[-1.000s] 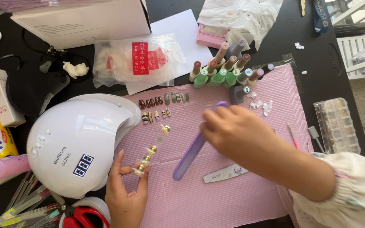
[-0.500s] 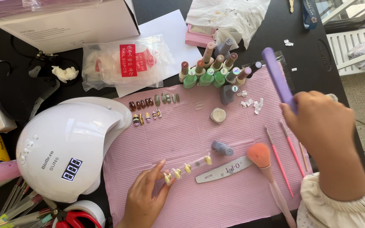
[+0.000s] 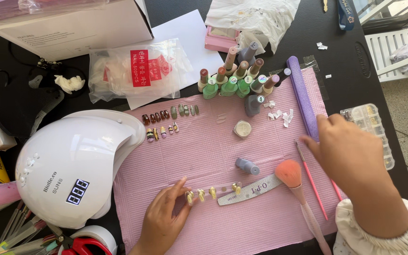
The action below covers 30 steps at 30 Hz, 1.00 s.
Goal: The person applies gel polish to artificial nails mounted on stands with a brush, wipes the brush on the rim of the bottle, and places the nails inside a UV lamp to cure.
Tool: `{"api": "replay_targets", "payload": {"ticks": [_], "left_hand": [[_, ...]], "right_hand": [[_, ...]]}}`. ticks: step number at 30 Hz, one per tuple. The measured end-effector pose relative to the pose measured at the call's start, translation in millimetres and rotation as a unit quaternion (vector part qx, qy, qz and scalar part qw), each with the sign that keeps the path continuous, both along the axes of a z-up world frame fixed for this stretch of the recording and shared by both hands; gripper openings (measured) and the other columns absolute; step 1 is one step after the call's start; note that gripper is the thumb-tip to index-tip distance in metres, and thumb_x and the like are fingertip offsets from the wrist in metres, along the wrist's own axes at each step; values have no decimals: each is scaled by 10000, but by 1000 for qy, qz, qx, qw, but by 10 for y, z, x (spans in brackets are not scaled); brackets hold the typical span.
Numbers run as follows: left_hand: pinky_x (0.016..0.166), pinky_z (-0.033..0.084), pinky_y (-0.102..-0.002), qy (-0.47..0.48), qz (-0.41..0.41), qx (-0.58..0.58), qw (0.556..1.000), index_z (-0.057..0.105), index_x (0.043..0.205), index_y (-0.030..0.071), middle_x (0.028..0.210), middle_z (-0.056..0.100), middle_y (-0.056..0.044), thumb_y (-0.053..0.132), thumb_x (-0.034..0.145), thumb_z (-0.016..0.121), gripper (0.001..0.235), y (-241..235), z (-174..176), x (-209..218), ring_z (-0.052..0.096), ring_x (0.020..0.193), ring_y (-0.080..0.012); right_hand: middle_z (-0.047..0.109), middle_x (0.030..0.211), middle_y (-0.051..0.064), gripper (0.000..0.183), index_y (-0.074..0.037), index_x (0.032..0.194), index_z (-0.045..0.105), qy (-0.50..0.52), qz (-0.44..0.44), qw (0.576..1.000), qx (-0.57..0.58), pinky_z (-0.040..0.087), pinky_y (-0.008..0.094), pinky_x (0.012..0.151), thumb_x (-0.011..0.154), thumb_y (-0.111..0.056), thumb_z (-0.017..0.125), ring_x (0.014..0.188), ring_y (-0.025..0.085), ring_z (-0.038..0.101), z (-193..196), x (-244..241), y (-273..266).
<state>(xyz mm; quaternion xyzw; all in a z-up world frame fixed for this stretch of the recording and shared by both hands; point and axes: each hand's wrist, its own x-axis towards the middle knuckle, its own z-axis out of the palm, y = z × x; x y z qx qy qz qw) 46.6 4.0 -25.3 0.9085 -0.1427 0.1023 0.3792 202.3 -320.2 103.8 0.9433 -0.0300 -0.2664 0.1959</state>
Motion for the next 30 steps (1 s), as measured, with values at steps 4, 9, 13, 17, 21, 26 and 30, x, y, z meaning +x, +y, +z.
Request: {"api": "replay_targets", "payload": {"ticks": [4,9,13,17,21,26,30], "left_hand": [[951,571,-324,-22,17,24,999,532,1412,56,1096,743,-14,176,907,795,582,-20,68,72,699,1012,-177],[900,552,-329,-9,43,51,998,541,1411,64,1054,718,2,216,878,825,623,-8,55,47,668,955,-160],[897,545,-333,-5,48,56,997,541,1415,76,1058,728,18,212,882,814,614,-1,54,45,665,966,-154],[926,545,-343,-19,45,62,997,530,1423,62,1083,724,11,211,887,811,623,-8,57,51,658,1008,-171],[933,542,-354,-7,46,66,997,501,1450,69,1099,725,12,253,887,807,666,-10,64,43,656,1029,-176],[930,544,-358,-13,45,65,997,496,1451,70,1095,723,19,237,892,801,658,-15,77,58,656,1011,-175],[904,547,-346,-35,50,62,996,537,1416,65,1084,728,0,202,903,797,590,-31,123,90,663,1000,-176]], "right_hand": [[657,1295,10,689,-169,1509,415,17,61,997,51,638,398,854,969,-596,444,1116,228,708,-140,-243,-151],[586,1436,34,759,-137,1519,422,-40,153,980,124,562,423,973,907,-571,531,1206,232,647,-129,-522,-128],[568,1455,34,763,-131,1519,415,-29,215,964,154,492,434,1048,893,-539,568,1290,212,582,-341,-737,-176],[612,1332,12,640,-174,1395,520,-41,305,939,152,547,414,837,880,-543,615,1096,232,649,-441,-831,-151],[630,1259,-19,641,-173,1397,515,-82,317,933,146,545,419,858,879,-538,609,1048,206,662,-338,-799,-84],[675,1195,-4,587,-158,1372,532,-88,286,939,172,557,419,806,889,-478,623,1011,240,690,-211,-627,-42],[640,1287,52,640,-105,1450,483,-63,312,933,170,550,425,899,923,-456,578,1133,265,645,-164,-609,63]]}}
